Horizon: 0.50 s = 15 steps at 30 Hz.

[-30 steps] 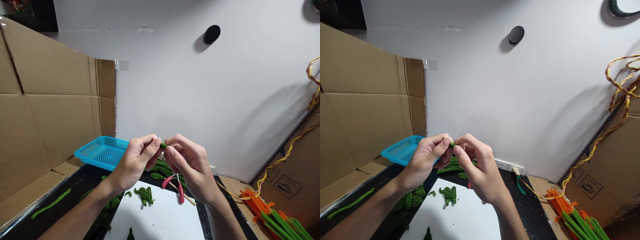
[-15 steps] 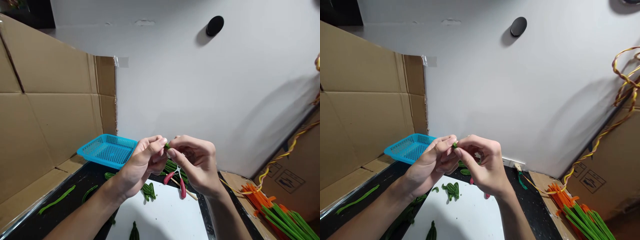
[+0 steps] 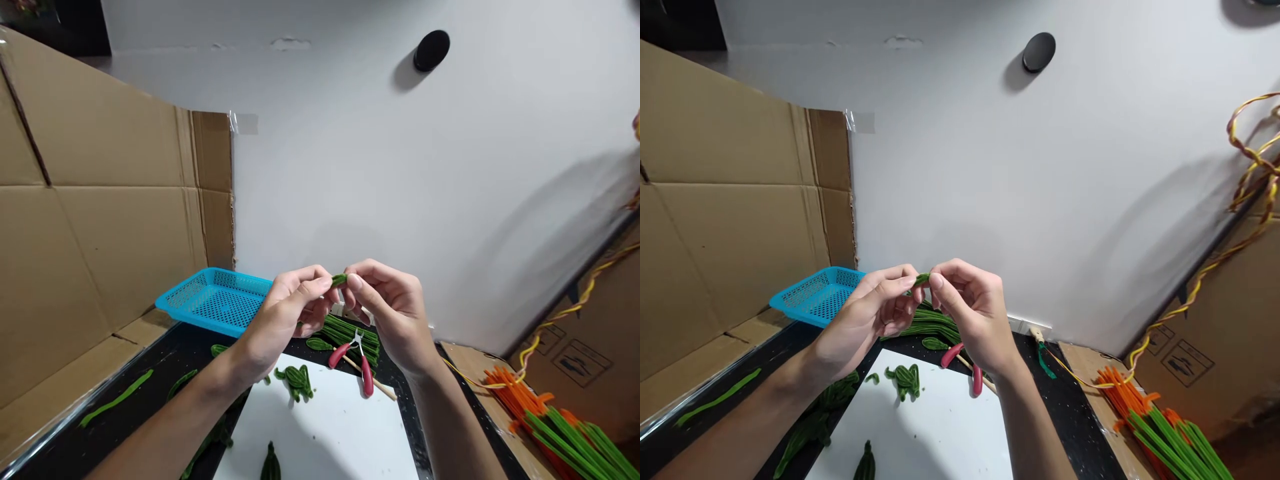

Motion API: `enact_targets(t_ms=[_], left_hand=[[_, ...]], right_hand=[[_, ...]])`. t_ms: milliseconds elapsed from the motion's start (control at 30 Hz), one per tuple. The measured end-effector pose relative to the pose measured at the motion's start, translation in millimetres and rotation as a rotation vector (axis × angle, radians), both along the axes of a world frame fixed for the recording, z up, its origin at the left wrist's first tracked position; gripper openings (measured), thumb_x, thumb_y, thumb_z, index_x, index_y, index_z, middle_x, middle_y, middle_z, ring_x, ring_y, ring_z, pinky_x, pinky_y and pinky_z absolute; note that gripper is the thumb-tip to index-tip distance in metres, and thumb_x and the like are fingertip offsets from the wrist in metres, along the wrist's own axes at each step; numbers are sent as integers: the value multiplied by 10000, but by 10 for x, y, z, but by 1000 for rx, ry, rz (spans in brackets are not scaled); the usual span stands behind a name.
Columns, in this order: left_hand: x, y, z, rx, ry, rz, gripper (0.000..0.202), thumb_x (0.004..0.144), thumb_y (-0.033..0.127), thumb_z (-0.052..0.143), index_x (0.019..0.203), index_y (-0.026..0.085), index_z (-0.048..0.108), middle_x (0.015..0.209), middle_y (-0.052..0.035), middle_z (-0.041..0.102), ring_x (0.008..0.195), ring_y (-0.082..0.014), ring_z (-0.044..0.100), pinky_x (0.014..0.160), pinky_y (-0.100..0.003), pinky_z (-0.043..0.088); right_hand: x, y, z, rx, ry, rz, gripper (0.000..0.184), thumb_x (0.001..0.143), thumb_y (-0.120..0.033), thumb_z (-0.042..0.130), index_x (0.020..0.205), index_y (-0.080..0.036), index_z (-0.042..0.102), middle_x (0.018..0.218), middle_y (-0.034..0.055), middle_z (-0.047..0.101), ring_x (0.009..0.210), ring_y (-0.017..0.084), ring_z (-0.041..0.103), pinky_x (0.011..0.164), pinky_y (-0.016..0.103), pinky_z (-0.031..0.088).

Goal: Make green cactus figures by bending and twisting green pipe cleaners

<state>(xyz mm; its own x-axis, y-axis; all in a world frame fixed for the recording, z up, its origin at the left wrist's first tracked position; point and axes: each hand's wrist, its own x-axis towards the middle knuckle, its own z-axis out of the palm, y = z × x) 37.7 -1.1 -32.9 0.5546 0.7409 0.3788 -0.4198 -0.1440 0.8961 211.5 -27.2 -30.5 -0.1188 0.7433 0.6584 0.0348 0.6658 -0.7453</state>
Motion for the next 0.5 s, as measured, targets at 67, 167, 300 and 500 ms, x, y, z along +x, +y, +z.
enact_targets(t_ms=[67, 167, 300, 500], left_hand=[[-18, -2, 3, 30, 19, -5, 316, 998, 397, 643, 789, 163, 615, 679, 36, 462, 536, -58, 339, 476, -192, 258], [-32, -5, -2, 115, 35, 6, 288, 1001, 388, 667, 818, 166, 652, 667, 38, 493, 522, -56, 367, 467, -199, 270], [-28, -16, -9, 264, 70, 69, 278, 1012, 360, 681, 820, 159, 679, 659, 41, 521, 533, -48, 366, 480, -193, 284], [-9, -31, -17, 274, 60, 186, 275, 1012, 377, 668, 829, 176, 709, 677, 34, 562, 502, -54, 376, 451, -213, 265]], right_hand=[[-5, -14, 7, 11, -8, -20, 232, 1036, -357, 696, 885, -183, 725, 712, -15, 578, 590, 75, 457, 496, 231, 350], [-12, -27, 15, 39, 2, -12, 190, 1045, -333, 685, 923, -195, 728, 719, -17, 588, 596, 74, 477, 499, 225, 366], [15, -33, 13, 54, 16, 89, 132, 1047, -317, 682, 996, -207, 737, 742, -10, 626, 617, 80, 518, 515, 225, 388], [-21, -43, 33, 13, 50, 26, 133, 1017, -342, 718, 997, -213, 692, 706, -32, 600, 558, 75, 490, 484, 230, 385]])
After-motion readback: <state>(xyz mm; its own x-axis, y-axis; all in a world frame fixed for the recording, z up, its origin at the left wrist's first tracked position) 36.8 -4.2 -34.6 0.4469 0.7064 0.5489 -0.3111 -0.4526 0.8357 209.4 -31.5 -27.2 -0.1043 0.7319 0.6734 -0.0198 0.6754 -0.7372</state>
